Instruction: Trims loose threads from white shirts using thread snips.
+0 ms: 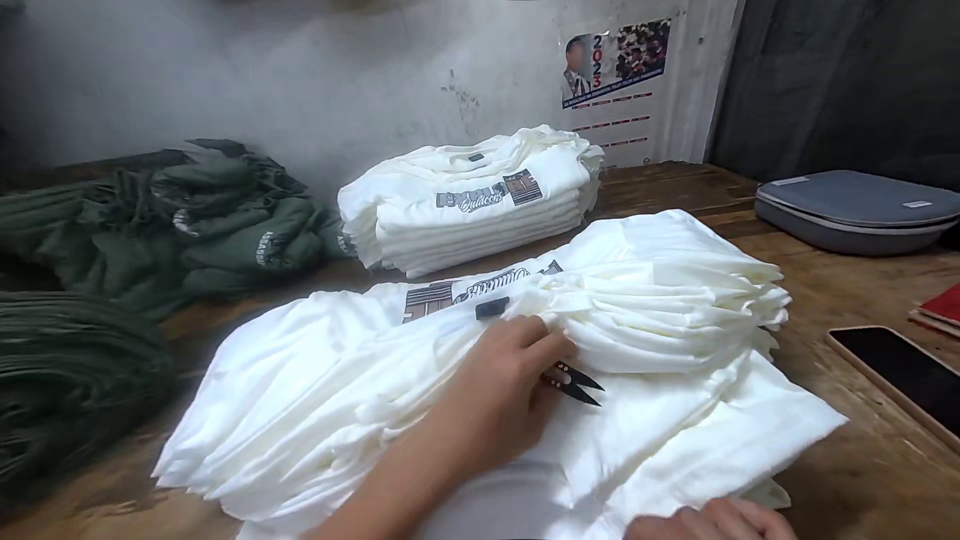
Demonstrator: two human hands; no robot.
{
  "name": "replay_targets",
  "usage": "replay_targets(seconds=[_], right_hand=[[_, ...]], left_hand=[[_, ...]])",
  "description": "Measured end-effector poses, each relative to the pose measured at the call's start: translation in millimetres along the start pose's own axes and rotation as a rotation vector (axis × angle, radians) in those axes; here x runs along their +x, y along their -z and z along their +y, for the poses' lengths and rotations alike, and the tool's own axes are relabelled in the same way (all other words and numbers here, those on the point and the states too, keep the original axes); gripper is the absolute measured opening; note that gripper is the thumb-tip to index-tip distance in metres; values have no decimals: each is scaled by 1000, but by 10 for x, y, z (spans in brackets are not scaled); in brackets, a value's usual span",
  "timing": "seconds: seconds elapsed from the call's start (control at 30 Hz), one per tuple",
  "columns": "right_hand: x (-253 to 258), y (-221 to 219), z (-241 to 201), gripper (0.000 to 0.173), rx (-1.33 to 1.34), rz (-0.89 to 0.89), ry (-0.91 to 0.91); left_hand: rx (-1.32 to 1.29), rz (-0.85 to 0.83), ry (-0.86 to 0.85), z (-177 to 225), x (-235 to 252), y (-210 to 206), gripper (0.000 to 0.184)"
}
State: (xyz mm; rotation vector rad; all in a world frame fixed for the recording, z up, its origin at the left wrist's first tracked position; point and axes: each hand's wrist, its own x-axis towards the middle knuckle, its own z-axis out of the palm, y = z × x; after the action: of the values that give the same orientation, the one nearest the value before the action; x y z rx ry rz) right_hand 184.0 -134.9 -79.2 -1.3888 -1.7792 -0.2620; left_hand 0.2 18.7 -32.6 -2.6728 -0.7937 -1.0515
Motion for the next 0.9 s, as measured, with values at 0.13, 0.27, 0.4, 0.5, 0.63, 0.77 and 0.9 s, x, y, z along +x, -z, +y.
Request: replay_targets(seconds=[0.13,0.27,0.4,0.5,0.63,0.77,0.9], right_hand=[[-43,-242,-2,14,-90,152,-32],[-147,-225,44,13,27,227,-19],[-175,-252,63,12,73,268,14],[-162,-211,62,19,32,220,3],[-90,-198,-51,52,-60,171,-95],[159,-459,-236,58,-158,241,-155],[179,-537,-227,6,-52,288,-142]], left_hand=[[-31,118,-138,216,-345,160,18],[115,87,-215,508,-605,330,19],[299,106,-320,583,-610,219,21],[114,124,-208,498,-560,207,17],[-115,55,-6,237,-456,135,30],[-361,-98,-61,60,-304,126,20],[-463,-122,-30,83,-188,148,24]])
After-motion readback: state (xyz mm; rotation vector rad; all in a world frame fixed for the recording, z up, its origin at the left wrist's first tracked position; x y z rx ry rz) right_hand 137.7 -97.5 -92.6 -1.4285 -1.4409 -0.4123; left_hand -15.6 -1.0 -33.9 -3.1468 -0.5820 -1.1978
